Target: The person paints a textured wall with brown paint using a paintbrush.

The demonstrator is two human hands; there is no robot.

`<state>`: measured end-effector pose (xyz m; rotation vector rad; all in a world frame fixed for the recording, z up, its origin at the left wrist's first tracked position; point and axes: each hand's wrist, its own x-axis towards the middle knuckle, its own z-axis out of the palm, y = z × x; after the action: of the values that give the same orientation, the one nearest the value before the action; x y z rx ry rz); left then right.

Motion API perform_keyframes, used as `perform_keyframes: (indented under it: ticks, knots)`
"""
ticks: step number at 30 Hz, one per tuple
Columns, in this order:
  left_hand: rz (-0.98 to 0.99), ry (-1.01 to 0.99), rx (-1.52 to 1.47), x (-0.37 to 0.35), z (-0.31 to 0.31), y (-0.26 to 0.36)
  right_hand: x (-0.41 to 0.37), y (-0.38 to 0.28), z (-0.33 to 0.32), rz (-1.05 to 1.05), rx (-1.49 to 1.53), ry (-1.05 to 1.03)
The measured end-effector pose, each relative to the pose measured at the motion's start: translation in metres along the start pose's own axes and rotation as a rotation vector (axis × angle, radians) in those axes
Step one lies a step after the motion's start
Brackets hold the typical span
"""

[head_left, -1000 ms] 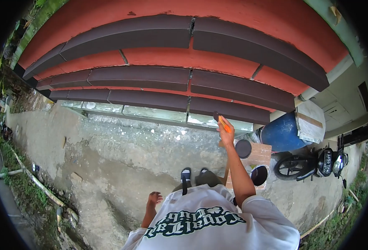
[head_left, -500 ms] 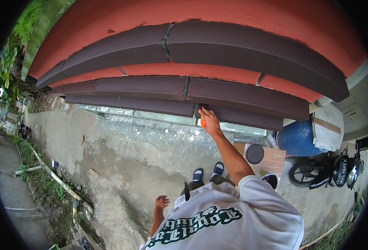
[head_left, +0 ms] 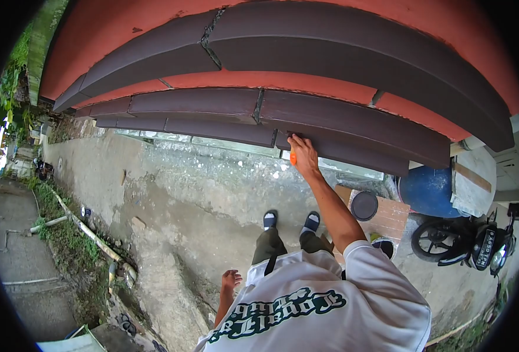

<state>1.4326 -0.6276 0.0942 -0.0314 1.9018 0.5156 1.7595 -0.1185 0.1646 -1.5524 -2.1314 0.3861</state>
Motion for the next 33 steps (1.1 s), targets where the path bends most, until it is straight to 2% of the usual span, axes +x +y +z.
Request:
perform_keyframes:
  ticks: [5,9,14,17,21,27,31,33]
  knots:
    - [0.031,-0.077,0.109,0.027,-0.009,0.028,-0.012,0.003,-0.021,0.118,-0.019,0.047]
    - [0.092,-0.101,0.142,0.050,-0.014,0.080,-0.026,0.010,-0.037,0.186,-0.101,0.083]
    - [0.234,-0.165,0.191,0.068,-0.028,0.142,-0.030,0.020,-0.025,0.297,-0.162,0.142]
    - [0.282,-0.179,0.195,0.073,-0.042,0.161,-0.018,0.006,0.001,0.248,-0.244,0.163]
    - [0.267,-0.169,0.207,0.078,-0.064,0.162,0.004,-0.035,0.020,0.211,-0.198,0.129]
    - [0.140,-0.126,0.234,0.077,-0.097,0.129,0.031,-0.071,0.049,0.162,-0.070,0.134]
    - [0.064,-0.105,0.240,0.082,-0.109,0.110,0.028,-0.076,0.054,0.185,-0.006,0.152]
    - [0.046,-0.105,0.253,0.086,-0.109,0.107,0.022,-0.068,0.057,0.177,-0.066,0.126]
